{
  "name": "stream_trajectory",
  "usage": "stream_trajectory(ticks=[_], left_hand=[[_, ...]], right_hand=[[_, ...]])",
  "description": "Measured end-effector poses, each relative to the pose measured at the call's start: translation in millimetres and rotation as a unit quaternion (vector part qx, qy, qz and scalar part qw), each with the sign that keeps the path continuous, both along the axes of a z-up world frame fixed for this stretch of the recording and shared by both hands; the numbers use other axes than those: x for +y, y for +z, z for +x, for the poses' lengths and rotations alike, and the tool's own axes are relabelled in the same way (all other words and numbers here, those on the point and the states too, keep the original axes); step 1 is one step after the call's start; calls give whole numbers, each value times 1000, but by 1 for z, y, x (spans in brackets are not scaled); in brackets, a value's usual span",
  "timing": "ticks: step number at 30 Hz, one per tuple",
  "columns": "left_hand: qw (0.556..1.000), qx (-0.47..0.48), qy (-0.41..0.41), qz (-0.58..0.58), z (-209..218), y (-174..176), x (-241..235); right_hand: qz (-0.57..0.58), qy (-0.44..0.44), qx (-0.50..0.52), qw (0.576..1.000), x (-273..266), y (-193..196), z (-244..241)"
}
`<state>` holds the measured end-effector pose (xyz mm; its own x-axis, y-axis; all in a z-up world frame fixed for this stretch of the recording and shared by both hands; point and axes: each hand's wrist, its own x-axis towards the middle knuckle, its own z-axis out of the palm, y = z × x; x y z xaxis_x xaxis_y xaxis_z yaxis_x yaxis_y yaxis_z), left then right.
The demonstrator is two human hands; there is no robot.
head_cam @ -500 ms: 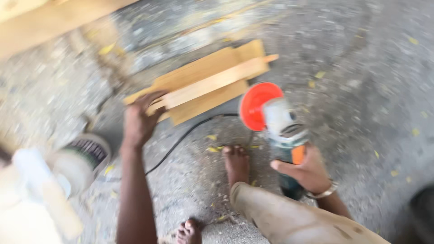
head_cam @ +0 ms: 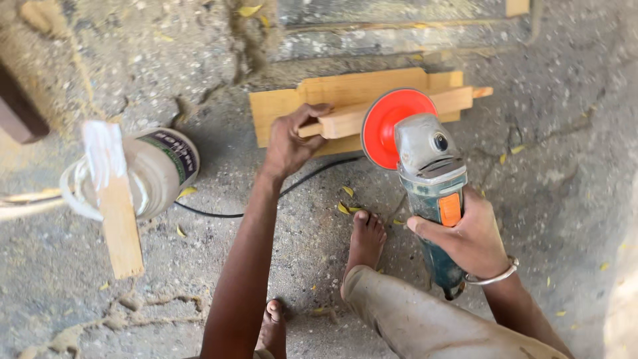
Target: The person uses an angle grinder with a sanding disc to smooth the surfaces and edges of several wooden pieces. They handle the pieces one at a time, repositioning them on the ground to sand different sides.
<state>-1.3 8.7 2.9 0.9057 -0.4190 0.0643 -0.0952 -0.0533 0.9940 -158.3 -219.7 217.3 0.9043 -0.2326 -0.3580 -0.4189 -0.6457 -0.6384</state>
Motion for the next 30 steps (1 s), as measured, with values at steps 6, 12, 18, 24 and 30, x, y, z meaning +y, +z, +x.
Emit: stream_trajectory(ticks=[6,12,18,24,30], left_hand=[[1000,11,-25,0,-6,-3,1],[1000,2,-27,16,0,4,2],[999,-30,-30,7,2,8,3],[998,-30,-33,38,2,11,1],[998,-36,-34,31,4,4,-1]], right_hand=[[13,66,-25,997,14,-14,18],[11,80,-49,996,22,-20,25],[-3,20,12,1000,-12,-19,10],[-32,-10,-21,999,-53,-21,-5],[-3,-3,-19,1000,-56,-26,3]])
